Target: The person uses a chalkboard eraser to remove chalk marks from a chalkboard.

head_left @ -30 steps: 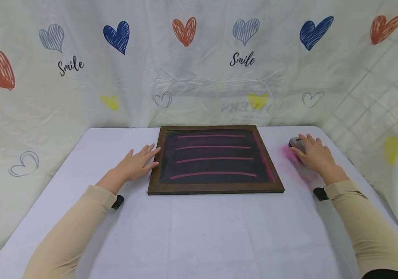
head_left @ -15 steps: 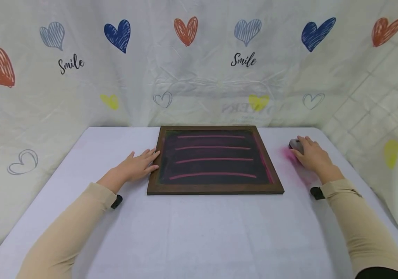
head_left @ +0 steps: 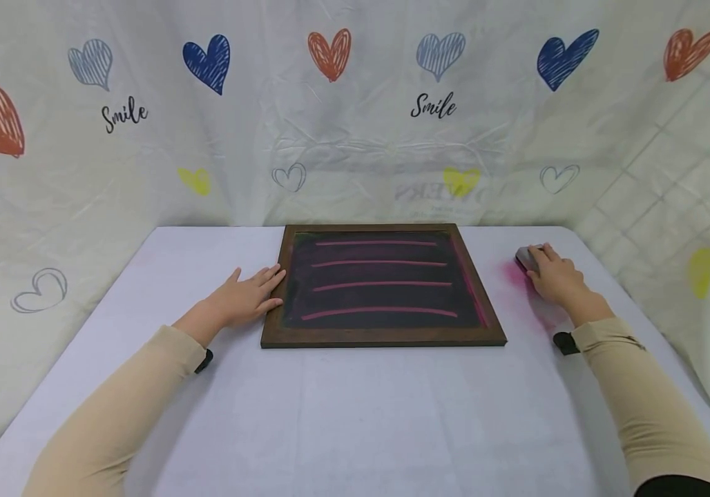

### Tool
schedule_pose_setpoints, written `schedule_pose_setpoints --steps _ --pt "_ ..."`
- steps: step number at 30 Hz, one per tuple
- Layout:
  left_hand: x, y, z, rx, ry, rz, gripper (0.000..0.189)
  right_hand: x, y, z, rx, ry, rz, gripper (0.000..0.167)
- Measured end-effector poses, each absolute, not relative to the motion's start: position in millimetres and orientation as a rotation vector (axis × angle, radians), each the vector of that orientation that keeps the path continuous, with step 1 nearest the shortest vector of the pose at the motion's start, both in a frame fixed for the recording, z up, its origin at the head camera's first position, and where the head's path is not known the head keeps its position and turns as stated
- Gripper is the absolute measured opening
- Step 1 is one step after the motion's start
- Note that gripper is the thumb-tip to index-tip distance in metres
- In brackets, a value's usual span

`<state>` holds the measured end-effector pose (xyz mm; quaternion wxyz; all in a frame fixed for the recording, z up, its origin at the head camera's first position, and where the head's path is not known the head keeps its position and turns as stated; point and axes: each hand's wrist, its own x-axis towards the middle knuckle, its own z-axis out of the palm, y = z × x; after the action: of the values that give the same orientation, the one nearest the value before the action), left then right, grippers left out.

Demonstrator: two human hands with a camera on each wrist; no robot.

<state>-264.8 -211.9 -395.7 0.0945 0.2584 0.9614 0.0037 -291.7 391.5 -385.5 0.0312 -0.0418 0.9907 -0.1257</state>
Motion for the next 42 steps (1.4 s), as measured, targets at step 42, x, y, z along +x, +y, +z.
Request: schedule_pose_setpoints --steps 42 --pt "-264.6 -212.3 -396.8 0.777 2.849 -0.027 0.070 -242.4 331.7 -363.8 -1.039 3.163 -0.470 0.053"
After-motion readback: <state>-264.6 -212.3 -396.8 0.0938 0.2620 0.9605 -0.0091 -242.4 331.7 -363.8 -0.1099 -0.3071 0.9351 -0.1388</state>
